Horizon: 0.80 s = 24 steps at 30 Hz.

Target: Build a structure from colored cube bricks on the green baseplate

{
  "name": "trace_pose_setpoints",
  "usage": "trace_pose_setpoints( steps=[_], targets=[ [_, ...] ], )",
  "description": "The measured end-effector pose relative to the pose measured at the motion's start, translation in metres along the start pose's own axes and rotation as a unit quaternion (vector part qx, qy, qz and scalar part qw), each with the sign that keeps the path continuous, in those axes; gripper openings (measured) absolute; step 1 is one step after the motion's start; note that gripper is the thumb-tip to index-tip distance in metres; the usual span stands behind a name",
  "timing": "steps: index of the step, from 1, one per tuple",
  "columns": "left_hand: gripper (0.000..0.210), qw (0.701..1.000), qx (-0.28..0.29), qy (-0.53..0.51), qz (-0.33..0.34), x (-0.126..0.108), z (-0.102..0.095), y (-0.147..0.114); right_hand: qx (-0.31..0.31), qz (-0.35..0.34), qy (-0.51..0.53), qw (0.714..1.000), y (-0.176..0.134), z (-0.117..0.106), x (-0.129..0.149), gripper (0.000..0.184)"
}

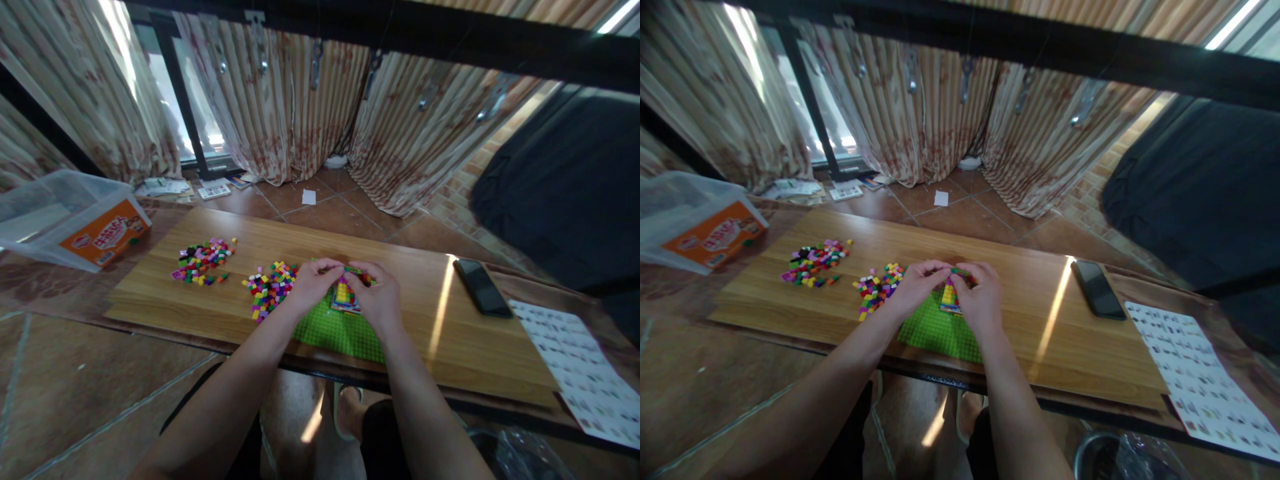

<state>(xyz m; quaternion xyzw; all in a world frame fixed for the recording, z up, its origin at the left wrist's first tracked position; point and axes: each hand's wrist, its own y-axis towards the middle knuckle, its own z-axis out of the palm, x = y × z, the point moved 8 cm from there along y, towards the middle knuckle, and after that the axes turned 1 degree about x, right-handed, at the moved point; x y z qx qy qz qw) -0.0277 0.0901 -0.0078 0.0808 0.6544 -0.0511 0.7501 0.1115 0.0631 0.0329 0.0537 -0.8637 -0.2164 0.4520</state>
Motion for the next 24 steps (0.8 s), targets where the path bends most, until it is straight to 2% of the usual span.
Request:
trace_pose_setpoints(
  steps=[3,7,15,24],
  targets=[
    [0.019,1.000,-0.005,-0.019,-0.008,0.000,0.000,0.000,0.000,0.010,0.011,1.000,0.001,0.001,-0.005,0.016],
    [0.018,0.998,-0.018,-0.048,-0.024,0.001,0.000,0.000,0.010,0.060,0.078,0.995,0.002,0.008,-0.022,0.019],
    [0.017,0.994,-0.038,-0.091,-0.053,0.008,0.000,0.000,0.018,0.170,0.202,0.964,-0.002,0.020,-0.041,0.025],
    [0.011,0.992,-0.057,-0.096,-0.061,0.007,-0.001,0.000,0.019,0.183,0.212,0.960,-0.001,0.020,-0.039,0.026]
  ],
)
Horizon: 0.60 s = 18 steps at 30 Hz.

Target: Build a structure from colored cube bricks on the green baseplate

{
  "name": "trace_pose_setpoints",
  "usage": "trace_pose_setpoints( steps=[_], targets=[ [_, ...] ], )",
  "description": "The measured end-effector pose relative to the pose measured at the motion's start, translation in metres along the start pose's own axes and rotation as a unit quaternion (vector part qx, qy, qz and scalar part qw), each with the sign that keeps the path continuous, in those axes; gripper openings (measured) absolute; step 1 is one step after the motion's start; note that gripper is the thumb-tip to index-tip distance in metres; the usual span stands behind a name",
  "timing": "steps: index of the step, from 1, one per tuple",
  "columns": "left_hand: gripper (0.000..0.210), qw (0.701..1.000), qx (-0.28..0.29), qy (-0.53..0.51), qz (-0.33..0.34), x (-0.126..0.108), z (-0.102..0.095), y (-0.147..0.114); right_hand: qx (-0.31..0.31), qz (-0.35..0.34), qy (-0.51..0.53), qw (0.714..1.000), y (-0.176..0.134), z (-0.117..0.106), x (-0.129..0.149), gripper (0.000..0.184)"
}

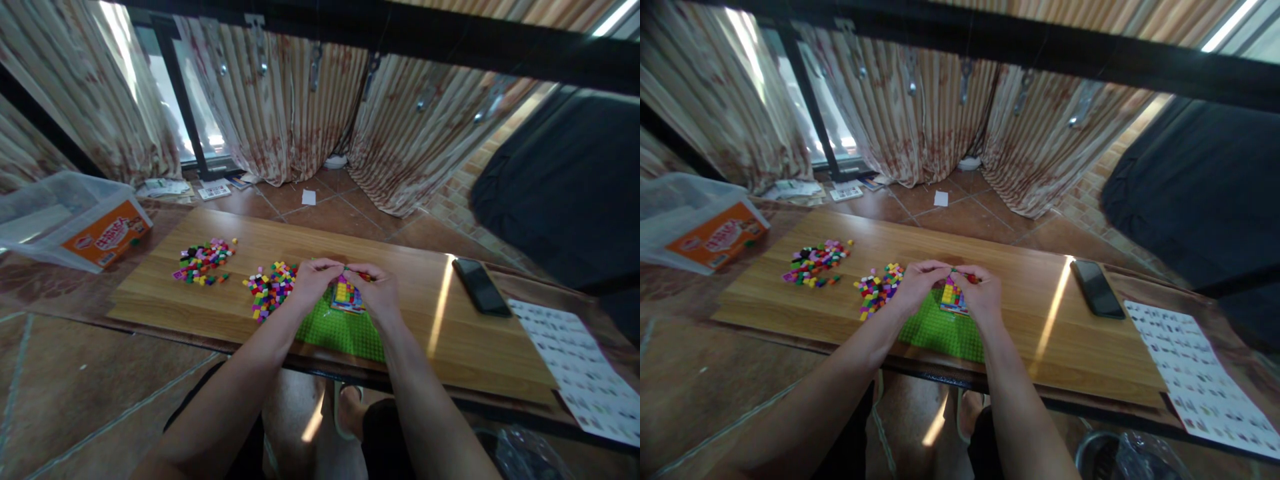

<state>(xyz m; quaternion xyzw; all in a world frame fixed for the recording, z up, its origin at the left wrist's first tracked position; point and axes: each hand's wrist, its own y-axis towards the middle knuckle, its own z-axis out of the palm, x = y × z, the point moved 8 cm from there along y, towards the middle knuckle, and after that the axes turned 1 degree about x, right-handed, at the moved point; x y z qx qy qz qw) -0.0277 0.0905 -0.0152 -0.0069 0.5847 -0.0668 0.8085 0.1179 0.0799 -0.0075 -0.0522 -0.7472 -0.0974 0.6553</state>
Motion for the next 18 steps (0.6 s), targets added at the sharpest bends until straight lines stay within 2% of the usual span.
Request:
trace_pose_setpoints(
  steps=[5,7,10,14,16,18],
  targets=[
    [0.015,1.000,0.004,-0.001,0.011,0.000,0.001,-0.002,0.019,0.023,0.051,0.998,-0.002,0.002,-0.003,0.030],
    [0.017,1.000,0.012,0.008,0.017,0.000,0.001,-0.003,0.014,0.012,0.075,0.997,-0.001,-0.002,0.000,0.032],
    [0.021,1.000,-0.003,0.024,0.015,-0.001,-0.007,-0.002,-0.071,-0.033,0.087,0.993,0.002,-0.025,0.008,0.029],
    [0.021,0.997,-0.060,0.039,0.016,-0.008,-0.027,0.000,-0.206,-0.101,0.058,0.972,-0.002,-0.056,0.024,0.023],
    [0.019,0.995,-0.085,0.036,0.030,-0.015,-0.038,0.001,-0.242,-0.155,0.019,0.958,-0.012,-0.059,0.040,0.023],
    [0.018,0.993,-0.106,0.033,0.048,-0.022,-0.047,0.000,-0.241,-0.222,-0.028,0.944,-0.028,-0.050,0.061,0.020]
  ],
)
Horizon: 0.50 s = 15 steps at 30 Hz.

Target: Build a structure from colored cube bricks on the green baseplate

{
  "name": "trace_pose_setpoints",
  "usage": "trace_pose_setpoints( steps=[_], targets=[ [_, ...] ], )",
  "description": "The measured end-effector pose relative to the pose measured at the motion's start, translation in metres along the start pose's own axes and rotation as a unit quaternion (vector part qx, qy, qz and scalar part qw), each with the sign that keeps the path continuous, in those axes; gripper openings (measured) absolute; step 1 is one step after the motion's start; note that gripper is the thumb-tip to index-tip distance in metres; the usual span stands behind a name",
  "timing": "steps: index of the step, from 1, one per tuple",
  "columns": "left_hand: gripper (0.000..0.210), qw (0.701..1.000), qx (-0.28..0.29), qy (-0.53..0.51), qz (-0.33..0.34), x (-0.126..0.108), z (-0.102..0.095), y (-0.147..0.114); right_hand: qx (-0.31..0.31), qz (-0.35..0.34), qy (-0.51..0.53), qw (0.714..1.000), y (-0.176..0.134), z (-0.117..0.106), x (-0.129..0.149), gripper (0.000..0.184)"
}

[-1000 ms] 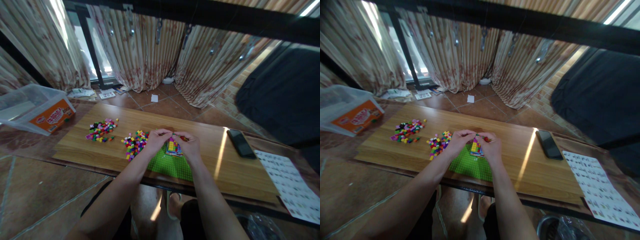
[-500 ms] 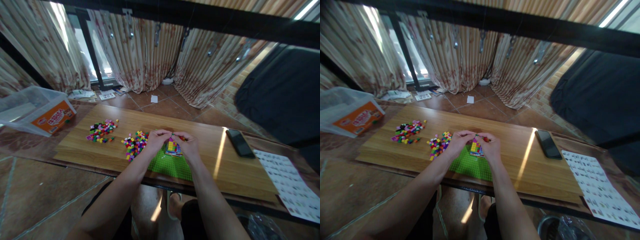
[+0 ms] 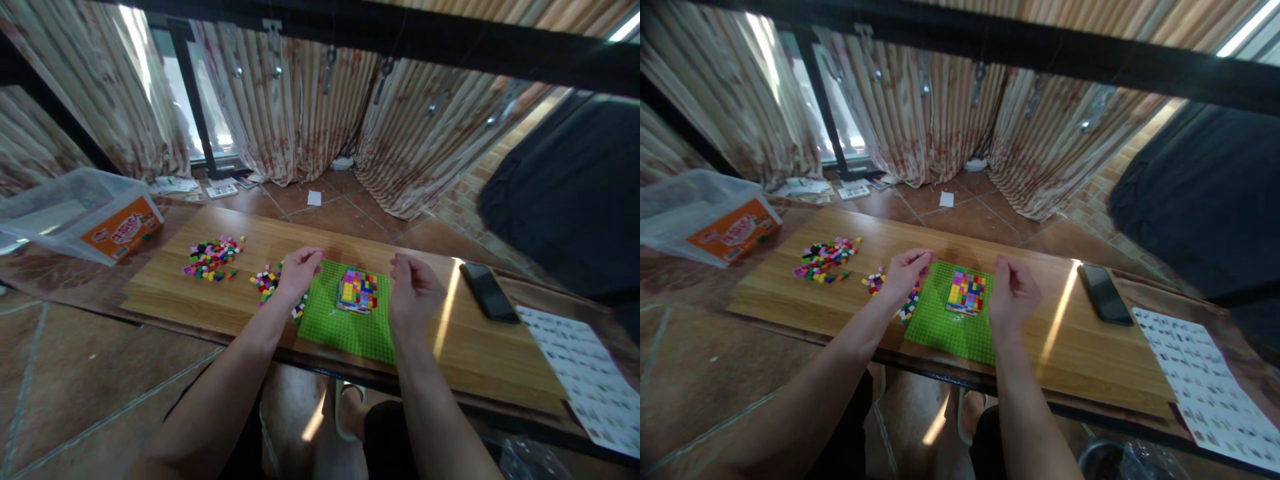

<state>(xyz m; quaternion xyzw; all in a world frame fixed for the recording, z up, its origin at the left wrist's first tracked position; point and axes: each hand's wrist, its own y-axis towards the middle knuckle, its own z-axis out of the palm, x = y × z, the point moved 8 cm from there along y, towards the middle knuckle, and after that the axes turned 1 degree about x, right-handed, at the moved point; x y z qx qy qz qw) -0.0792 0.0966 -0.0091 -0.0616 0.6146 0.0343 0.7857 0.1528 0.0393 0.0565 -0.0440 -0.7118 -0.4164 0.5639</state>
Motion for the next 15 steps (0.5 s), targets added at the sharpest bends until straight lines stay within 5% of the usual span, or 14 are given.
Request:
trace_pose_setpoints(
  steps=[3,6,10,15],
  targets=[
    [0.017,1.000,-0.024,0.001,0.013,-0.008,-0.014,0.001,0.090,-0.124,-0.026,0.988,-0.026,0.019,0.044,0.010],
    [0.017,0.999,-0.041,0.006,0.015,-0.013,-0.029,0.003,0.254,-0.197,-0.018,0.947,-0.063,0.052,0.069,0.011],
    [0.016,0.997,-0.069,0.010,0.023,-0.020,-0.049,0.005,0.411,-0.180,-0.086,0.890,-0.098,0.088,0.056,0.017],
    [0.016,0.996,-0.090,0.009,0.020,-0.023,-0.064,0.006,0.449,-0.150,-0.147,0.869,-0.109,0.100,0.041,0.020]
  ],
)
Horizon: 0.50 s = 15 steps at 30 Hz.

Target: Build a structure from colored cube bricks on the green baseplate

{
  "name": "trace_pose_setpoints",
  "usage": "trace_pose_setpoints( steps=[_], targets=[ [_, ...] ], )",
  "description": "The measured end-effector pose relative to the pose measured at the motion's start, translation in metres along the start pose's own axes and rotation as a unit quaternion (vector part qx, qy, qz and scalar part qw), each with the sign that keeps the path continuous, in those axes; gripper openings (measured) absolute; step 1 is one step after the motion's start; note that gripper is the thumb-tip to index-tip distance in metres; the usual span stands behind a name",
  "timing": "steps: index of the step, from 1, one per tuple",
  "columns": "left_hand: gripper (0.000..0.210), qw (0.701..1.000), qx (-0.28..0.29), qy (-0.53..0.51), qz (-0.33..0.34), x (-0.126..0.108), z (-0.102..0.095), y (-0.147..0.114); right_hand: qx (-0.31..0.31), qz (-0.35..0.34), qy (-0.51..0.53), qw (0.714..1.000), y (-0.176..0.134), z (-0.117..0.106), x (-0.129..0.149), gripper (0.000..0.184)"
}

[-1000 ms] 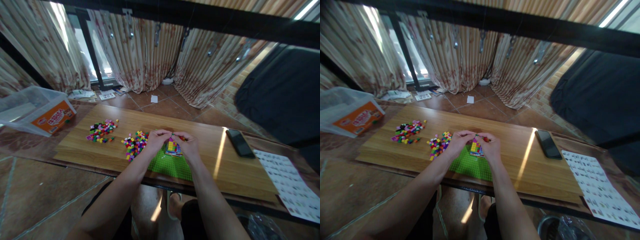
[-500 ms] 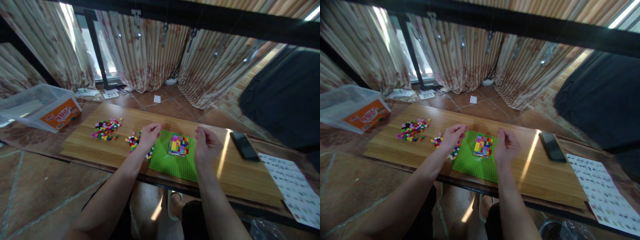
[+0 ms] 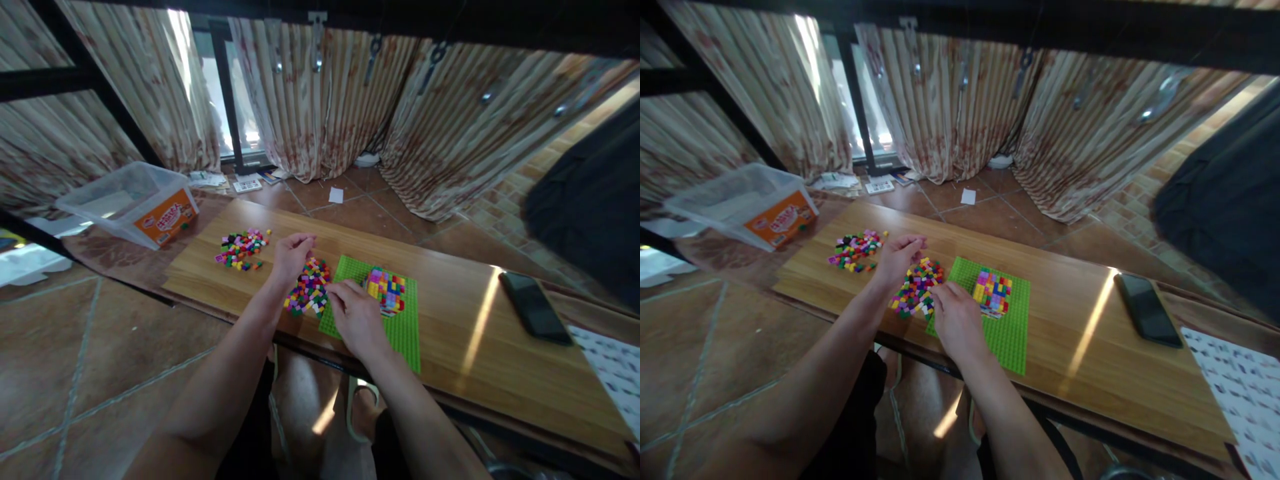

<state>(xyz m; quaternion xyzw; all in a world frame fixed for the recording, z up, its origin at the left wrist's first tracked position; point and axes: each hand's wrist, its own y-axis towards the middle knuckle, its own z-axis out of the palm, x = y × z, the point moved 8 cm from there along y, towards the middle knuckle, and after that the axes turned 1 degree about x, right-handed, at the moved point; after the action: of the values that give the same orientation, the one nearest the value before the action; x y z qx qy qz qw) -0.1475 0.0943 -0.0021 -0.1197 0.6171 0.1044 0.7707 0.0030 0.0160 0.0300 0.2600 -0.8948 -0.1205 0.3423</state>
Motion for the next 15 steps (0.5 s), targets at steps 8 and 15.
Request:
trace_pose_setpoints(
  steps=[8,15],
  targets=[
    [0.018,0.999,-0.005,0.032,-0.015,0.001,-0.012,-0.001,0.038,0.075,-0.034,0.996,0.005,0.021,-0.012,0.019],
    [0.018,0.978,0.039,0.203,0.036,0.005,-0.026,0.002,0.021,0.056,-0.040,0.997,0.020,0.040,-0.016,0.028]
  ],
)
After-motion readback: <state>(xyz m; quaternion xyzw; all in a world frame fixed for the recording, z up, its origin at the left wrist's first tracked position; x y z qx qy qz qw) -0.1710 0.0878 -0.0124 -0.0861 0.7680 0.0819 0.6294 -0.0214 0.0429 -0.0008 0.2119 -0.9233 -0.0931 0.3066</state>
